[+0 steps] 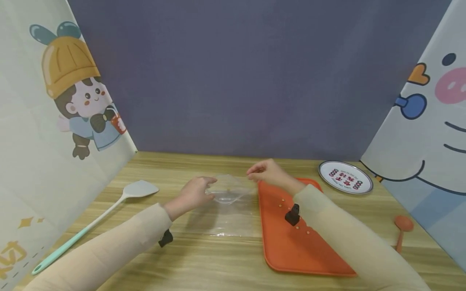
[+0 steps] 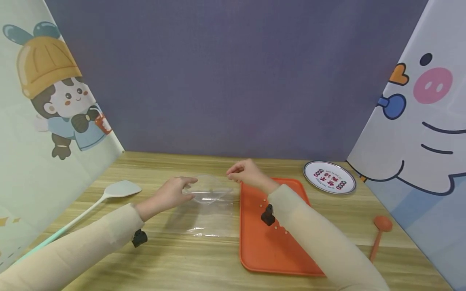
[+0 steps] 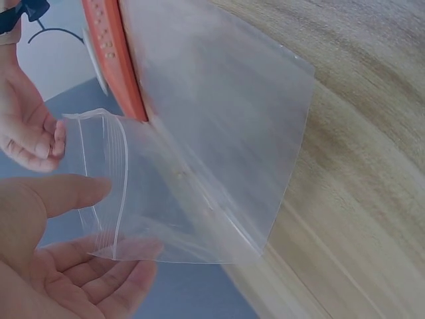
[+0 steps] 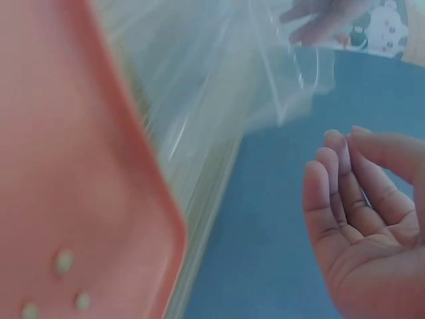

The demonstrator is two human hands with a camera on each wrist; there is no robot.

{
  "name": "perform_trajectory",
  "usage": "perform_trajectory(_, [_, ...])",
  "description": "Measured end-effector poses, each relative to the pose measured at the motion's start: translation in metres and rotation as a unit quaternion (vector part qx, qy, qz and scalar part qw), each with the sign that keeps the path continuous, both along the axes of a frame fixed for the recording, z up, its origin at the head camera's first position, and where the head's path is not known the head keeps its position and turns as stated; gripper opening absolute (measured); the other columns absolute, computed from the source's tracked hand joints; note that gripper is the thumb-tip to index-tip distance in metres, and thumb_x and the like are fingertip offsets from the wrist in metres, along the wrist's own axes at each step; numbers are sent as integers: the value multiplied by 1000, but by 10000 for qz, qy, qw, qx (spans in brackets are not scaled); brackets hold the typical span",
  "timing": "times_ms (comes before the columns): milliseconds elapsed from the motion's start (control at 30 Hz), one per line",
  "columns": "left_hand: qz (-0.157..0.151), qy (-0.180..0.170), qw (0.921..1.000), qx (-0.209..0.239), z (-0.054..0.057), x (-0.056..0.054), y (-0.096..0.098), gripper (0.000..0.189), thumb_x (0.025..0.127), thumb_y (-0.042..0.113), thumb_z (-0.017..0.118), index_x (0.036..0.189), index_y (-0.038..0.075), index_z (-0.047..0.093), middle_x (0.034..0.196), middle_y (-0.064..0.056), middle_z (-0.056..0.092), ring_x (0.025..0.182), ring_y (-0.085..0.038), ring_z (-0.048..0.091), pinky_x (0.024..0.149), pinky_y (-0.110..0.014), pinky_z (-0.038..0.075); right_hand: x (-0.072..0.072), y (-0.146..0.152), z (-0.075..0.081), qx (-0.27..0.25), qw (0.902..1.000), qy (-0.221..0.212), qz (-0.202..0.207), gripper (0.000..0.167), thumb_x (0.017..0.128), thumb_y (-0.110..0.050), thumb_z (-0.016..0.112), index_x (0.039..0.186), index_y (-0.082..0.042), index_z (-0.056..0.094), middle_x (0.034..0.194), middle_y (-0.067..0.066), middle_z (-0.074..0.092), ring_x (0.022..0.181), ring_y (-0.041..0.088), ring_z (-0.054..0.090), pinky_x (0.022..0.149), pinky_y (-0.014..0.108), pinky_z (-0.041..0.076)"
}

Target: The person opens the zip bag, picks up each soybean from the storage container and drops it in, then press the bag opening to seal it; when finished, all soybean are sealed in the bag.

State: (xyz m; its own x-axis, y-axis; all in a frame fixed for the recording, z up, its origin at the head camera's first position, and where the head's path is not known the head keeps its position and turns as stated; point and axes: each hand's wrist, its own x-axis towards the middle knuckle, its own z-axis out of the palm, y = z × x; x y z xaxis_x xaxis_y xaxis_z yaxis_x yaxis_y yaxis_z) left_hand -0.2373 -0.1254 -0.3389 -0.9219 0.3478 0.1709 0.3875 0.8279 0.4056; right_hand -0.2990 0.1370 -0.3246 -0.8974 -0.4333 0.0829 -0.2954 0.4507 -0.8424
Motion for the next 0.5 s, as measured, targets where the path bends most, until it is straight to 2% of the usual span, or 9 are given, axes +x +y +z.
perform_trajectory(100, [14,1,10000,-29,0,0,0,52,81,11,75,128,-1,58,130,-19,61,108,-32,66,95,-44,55,0,19,-2,45,10000,-44,-73,22,90,-11,67,109,2,69,100,22,72,71,12,64,67,28,57])
perform_trajectory(200, [55,-16,10000,-34,0,0,0,52,81,12,75,129,0,58,130,-19,61,109,-32,66,95,-44,55,-1,40,-6,128,9998,-61,-123,27,92,-11,65,115,2,66,101,23,70,72,12,63,70,35,59])
perform_trajectory(367, [54,-17,10000,-61,1,0,1,52,82,12,75,129,1,58,130,-19,61,109,-32,66,95,-44,55,0,74,-13,321,9989,-140,-311,36,91,-11,65,122,6,60,97,20,68,77,20,65,73,41,59])
perform_trajectory(500, [52,-9,10000,-70,1,1,1,52,81,13,75,129,0,58,129,-19,62,108,-32,66,95,-45,55,2,98,-20,474,9977,-225,-418,40,93,-12,64,126,9,56,103,20,68,81,28,65,74,42,58])
